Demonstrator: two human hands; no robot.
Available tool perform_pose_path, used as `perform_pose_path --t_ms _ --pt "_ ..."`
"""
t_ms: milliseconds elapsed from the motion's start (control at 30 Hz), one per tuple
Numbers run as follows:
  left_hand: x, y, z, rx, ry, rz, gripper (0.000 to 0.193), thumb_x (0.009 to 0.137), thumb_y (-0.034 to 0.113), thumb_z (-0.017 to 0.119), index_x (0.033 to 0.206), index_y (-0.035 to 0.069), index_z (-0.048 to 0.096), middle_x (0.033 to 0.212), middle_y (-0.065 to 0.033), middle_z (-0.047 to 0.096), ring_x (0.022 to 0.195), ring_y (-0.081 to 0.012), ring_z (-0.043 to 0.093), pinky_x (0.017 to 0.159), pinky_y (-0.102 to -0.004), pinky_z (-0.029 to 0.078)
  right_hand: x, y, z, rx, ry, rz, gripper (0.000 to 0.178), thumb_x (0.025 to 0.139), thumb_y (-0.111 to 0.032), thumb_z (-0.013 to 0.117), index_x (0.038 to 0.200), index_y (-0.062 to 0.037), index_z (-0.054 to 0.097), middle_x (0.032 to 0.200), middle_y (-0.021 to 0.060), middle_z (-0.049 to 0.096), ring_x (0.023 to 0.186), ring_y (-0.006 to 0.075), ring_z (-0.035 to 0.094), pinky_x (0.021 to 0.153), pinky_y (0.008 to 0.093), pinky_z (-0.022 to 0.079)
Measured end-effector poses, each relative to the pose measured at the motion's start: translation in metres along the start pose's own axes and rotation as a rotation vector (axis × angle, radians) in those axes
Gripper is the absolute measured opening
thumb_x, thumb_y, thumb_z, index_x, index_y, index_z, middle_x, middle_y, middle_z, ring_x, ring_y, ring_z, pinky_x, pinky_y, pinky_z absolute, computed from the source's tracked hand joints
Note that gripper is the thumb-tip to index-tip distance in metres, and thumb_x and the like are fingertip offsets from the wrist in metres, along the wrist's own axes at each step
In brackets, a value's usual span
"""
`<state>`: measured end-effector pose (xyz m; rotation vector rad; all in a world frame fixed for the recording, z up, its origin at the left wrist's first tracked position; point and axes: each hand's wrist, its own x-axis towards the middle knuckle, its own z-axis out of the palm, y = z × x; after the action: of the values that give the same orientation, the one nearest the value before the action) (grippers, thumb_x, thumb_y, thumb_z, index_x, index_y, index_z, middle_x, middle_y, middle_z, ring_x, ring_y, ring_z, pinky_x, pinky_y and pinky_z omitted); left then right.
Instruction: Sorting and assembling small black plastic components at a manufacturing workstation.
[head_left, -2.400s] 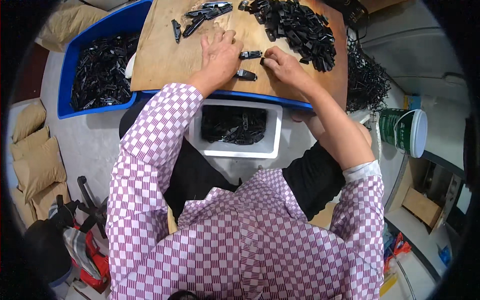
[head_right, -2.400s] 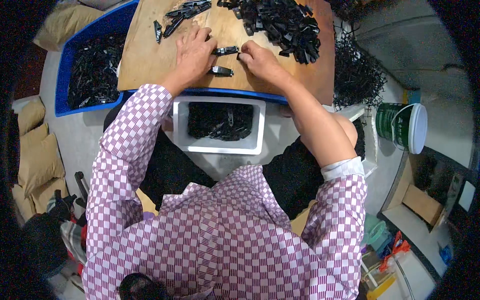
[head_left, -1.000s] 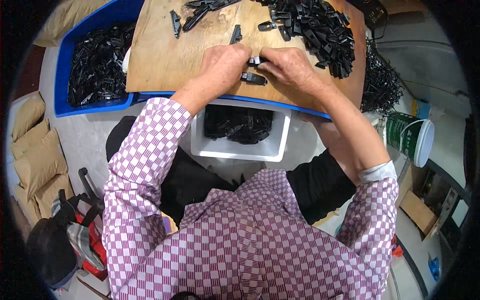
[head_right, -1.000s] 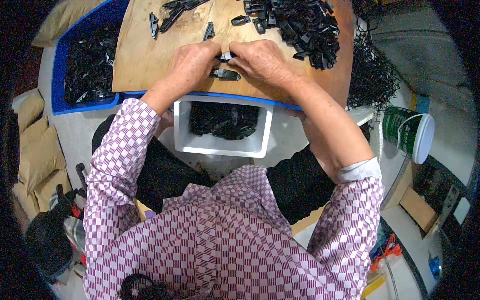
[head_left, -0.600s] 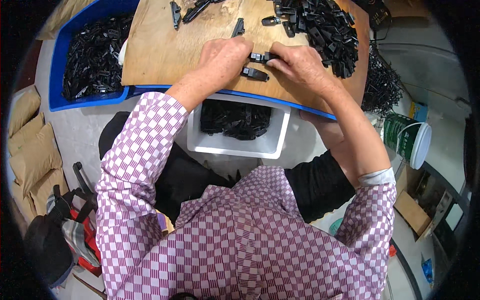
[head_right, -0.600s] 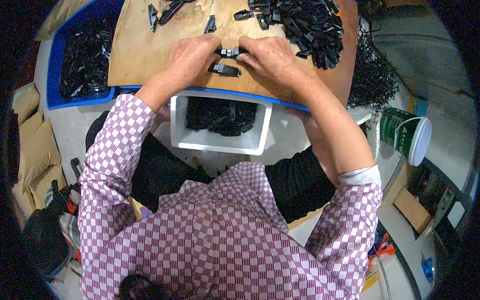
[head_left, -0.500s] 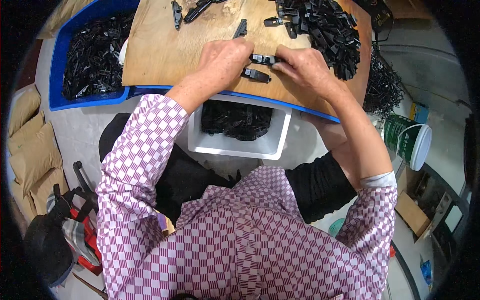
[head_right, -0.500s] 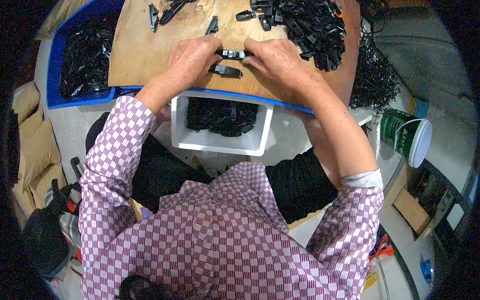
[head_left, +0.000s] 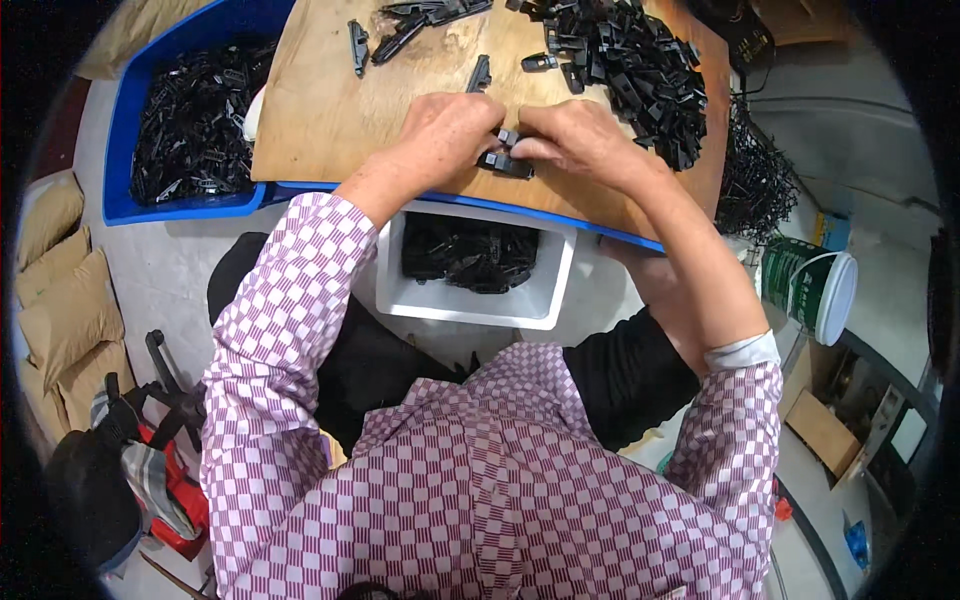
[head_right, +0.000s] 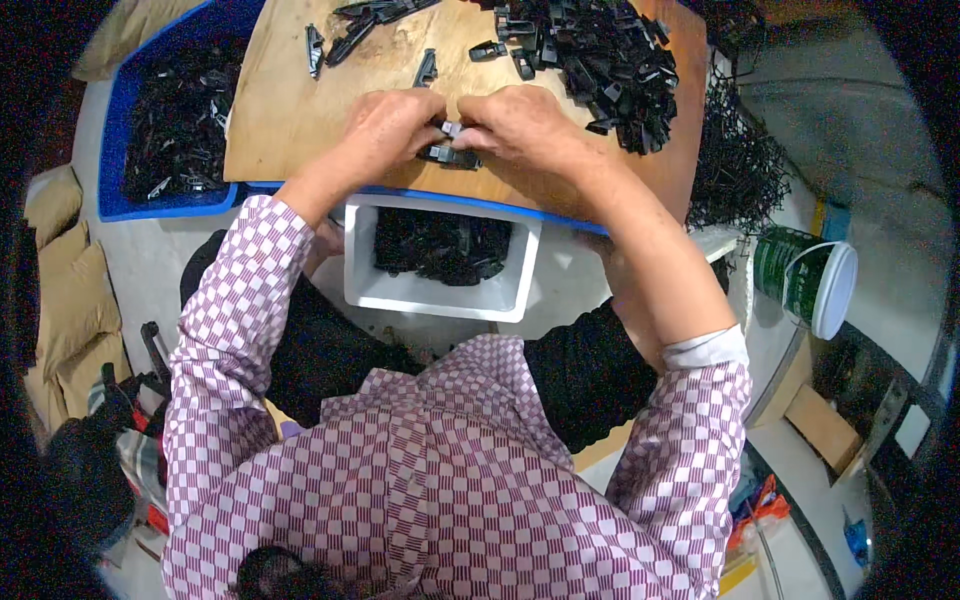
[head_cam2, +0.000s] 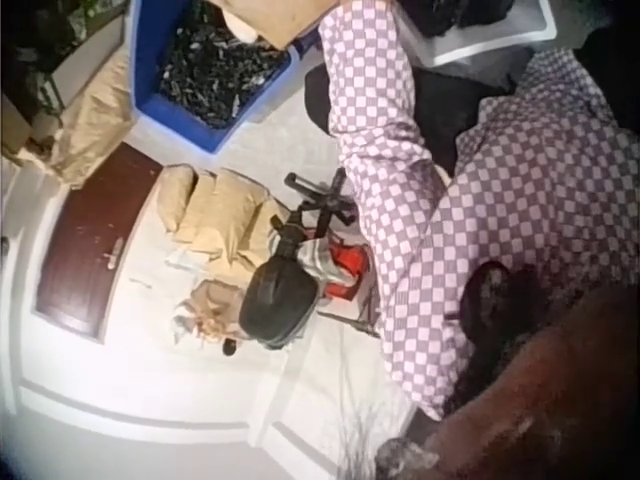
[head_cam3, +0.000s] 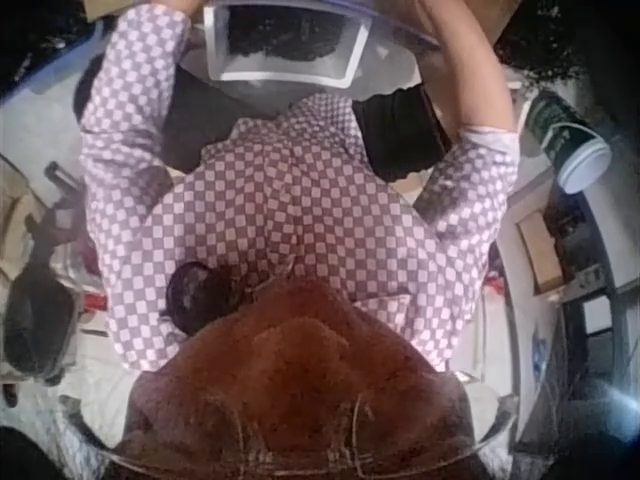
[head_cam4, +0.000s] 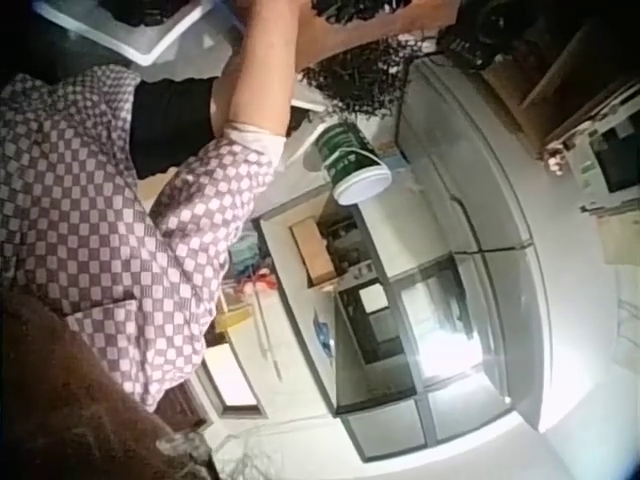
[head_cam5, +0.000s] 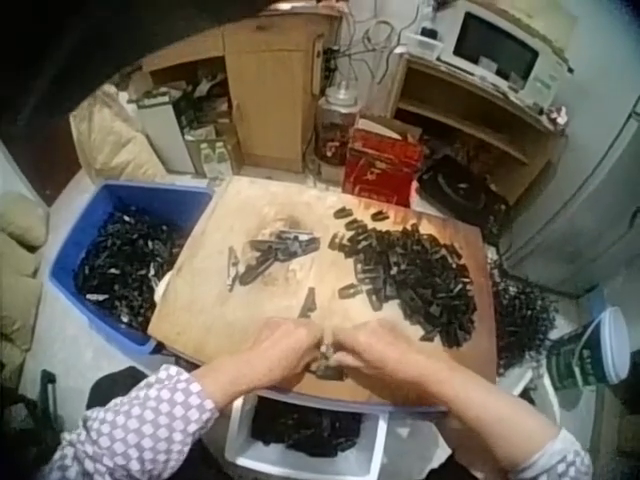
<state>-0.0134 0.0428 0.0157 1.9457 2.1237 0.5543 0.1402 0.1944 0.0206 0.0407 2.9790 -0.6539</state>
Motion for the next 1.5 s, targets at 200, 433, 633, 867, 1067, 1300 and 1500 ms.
perform_pose_path --t_ms 200,433,633,867,1067,1300,1500 --pt "0.000 -0.013 -0.005 -0.057 0.244 -0.192 0.015 0.082 0.010 0.065 0.097 0.006 0.060 0.088 -0.0157 0.066 0.092 -0.0342 0.065 0.077 -0.0473 0.051 0.029 0.024 -0.015 -0.382 0.295 -0.083 0.025 0.088 -0.017 0.063 0.109 -0.0080 0.055 0.094 0.0131 0.056 0.088 0.0331 0.062 0.067 0.0421 0.053" --pt "0.009 -0.031 0.008 -0.029 0.110 -0.193 0.022 0.084 0.010 0.065 0.106 0.008 0.061 0.100 -0.0159 0.064 0.091 -0.0368 0.065 0.078 -0.0456 0.051 0.040 0.028 0.000 -0.431 0.310 -0.047 0.030 0.084 -0.011 0.066 0.113 -0.0078 0.056 0.095 0.0104 0.056 0.088 0.0286 0.063 0.073 0.0389 0.056" --pt "0.018 -0.043 0.003 -0.504 -0.192 -0.396 0.018 0.084 0.010 0.064 0.102 0.007 0.064 0.105 -0.0148 0.062 0.092 -0.0365 0.064 0.082 -0.0453 0.051 -0.011 0.017 0.013 -0.023 0.445 0.162 0.025 0.083 -0.014 0.068 0.106 -0.0072 0.061 0.088 0.0107 0.057 0.090 0.0284 0.061 0.076 0.0389 0.053" --pt "0.014 -0.031 0.011 -0.032 0.110 -0.152 0.015 0.084 0.009 0.066 0.097 0.004 0.065 0.100 -0.0134 0.061 0.095 -0.0347 0.063 0.083 -0.0431 0.052 -0.017 0.013 0.004 -0.399 0.302 0.153 0.023 0.083 -0.017 0.069 0.103 -0.0062 0.063 0.088 0.0101 0.057 0.091 0.0290 0.060 0.077 0.0395 0.050" --pt "0.016 -0.017 0.011 -0.044 0.075 -0.031 0.013 0.084 0.008 0.066 0.096 0.003 0.065 0.098 -0.0128 0.061 0.093 -0.0339 0.063 0.082 -0.0428 0.052 -0.010 0.013 -0.010 -0.189 0.460 0.134 0.019 0.085 -0.020 0.068 0.098 -0.0070 0.064 0.088 0.0085 0.057 0.091 0.0283 0.060 0.076 0.0394 0.050" --pt "0.019 -0.021 0.013 -0.076 0.047 -0.030 0.013 0.083 0.008 0.067 0.095 0.003 0.065 0.096 -0.0127 0.061 0.092 -0.0334 0.063 0.081 -0.0433 0.051 -0.009 0.014 -0.003 -0.181 0.313 0.050 0.018 0.086 -0.020 0.068 0.096 -0.0068 0.064 0.087 0.0097 0.058 0.087 0.0306 0.062 0.073 0.0399 0.051" --pt "0.018 -0.028 0.014 -0.171 0.056 0.039 0.014 0.080 0.006 0.069 0.091 0.001 0.063 0.093 -0.0138 0.060 0.091 -0.0353 0.062 0.079 -0.0438 0.051 -0.002 0.007 0.000 -0.082 0.275 0.072 0.017 0.085 -0.020 0.069 0.093 -0.0062 0.063 0.086 0.0119 0.061 0.080 0.0329 0.063 0.071 0.0418 0.051"
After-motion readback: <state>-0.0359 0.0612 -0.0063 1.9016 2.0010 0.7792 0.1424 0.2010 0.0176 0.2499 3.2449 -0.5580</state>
